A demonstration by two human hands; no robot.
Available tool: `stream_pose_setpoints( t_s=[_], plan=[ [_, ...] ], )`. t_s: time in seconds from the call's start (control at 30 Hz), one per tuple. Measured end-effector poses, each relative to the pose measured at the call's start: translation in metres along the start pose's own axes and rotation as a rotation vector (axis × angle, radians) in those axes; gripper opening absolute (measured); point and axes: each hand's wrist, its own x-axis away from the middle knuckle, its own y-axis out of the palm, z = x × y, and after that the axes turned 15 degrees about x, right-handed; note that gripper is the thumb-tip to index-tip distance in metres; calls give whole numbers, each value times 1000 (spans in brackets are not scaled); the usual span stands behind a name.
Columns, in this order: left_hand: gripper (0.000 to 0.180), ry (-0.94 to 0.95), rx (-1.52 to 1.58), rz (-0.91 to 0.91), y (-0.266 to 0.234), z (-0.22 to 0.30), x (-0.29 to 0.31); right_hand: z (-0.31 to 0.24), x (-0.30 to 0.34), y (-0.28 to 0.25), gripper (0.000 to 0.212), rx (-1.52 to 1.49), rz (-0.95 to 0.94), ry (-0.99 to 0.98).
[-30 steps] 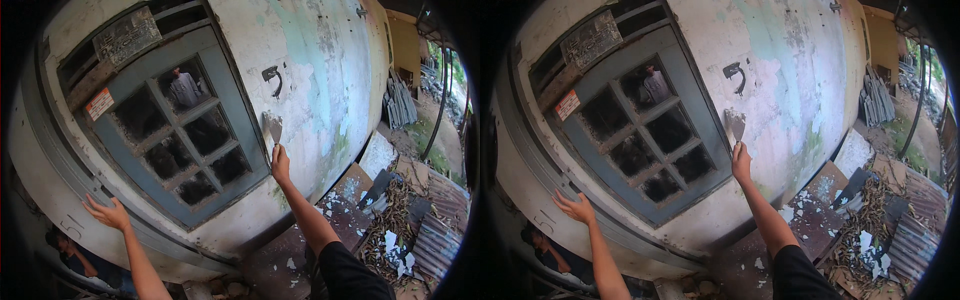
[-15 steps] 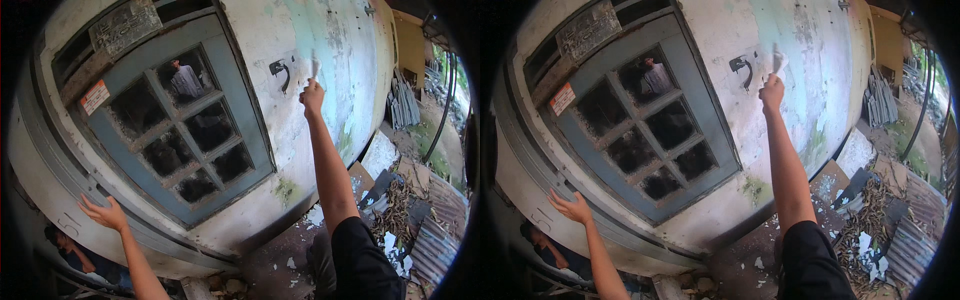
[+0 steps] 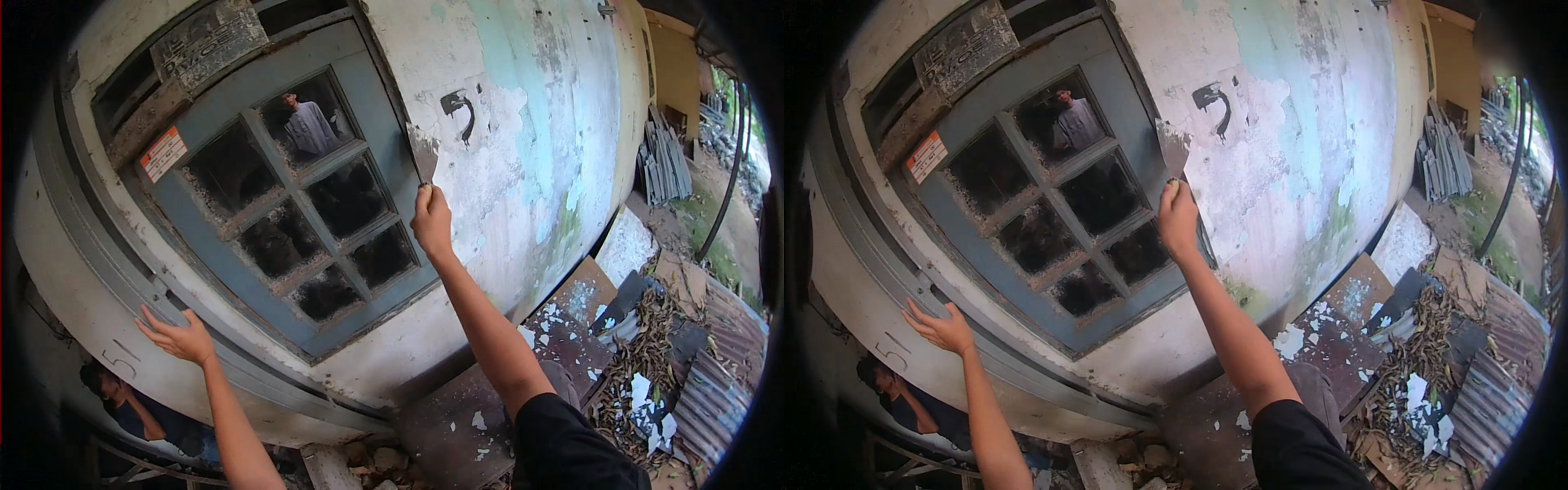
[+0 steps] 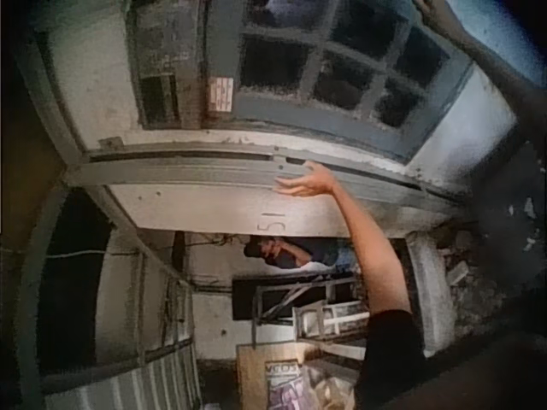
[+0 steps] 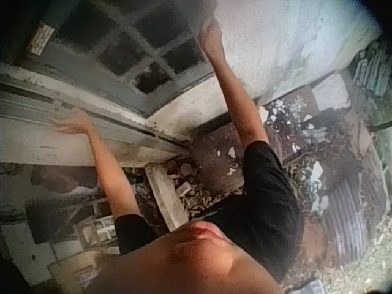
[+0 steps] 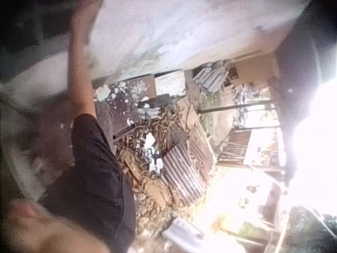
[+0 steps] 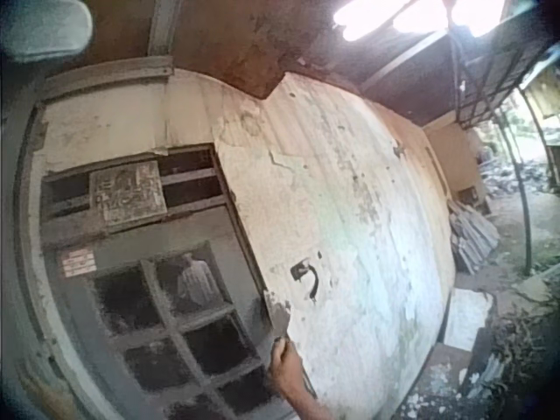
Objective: The person scrapes peeling paint and debris from a wall and a window frame with a putty knife.
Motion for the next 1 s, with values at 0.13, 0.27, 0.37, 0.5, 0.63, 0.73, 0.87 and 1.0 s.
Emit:
stream_pose_setpoints(
  t_s=[0.13,0.27,0.37,0.5,0.63,0.73,0.87,1.0],
  plan=[
    [81,-3,9,-8,-1,0,1,-16,-39,10,31,87,107,27],
    [86,9,20,1,-1,2,0,-26,-101,4,37,266,343,-60],
    [82,-37,14,-12,-1,2,0,-25,-144,-27,38,-9,152,85],
    [82,-34,16,-7,1,0,3,3,-119,-80,34,-280,100,240],
    [82,-12,11,-5,1,0,3,47,-49,-92,34,-292,63,296],
    [82,23,-7,7,1,1,3,69,-23,-79,36,-86,32,331],
    [83,14,-6,-18,2,2,2,69,-19,-60,39,36,43,119],
    [81,11,-38,-23,2,1,5,56,-7,-52,35,-189,-76,204]
  ],
)
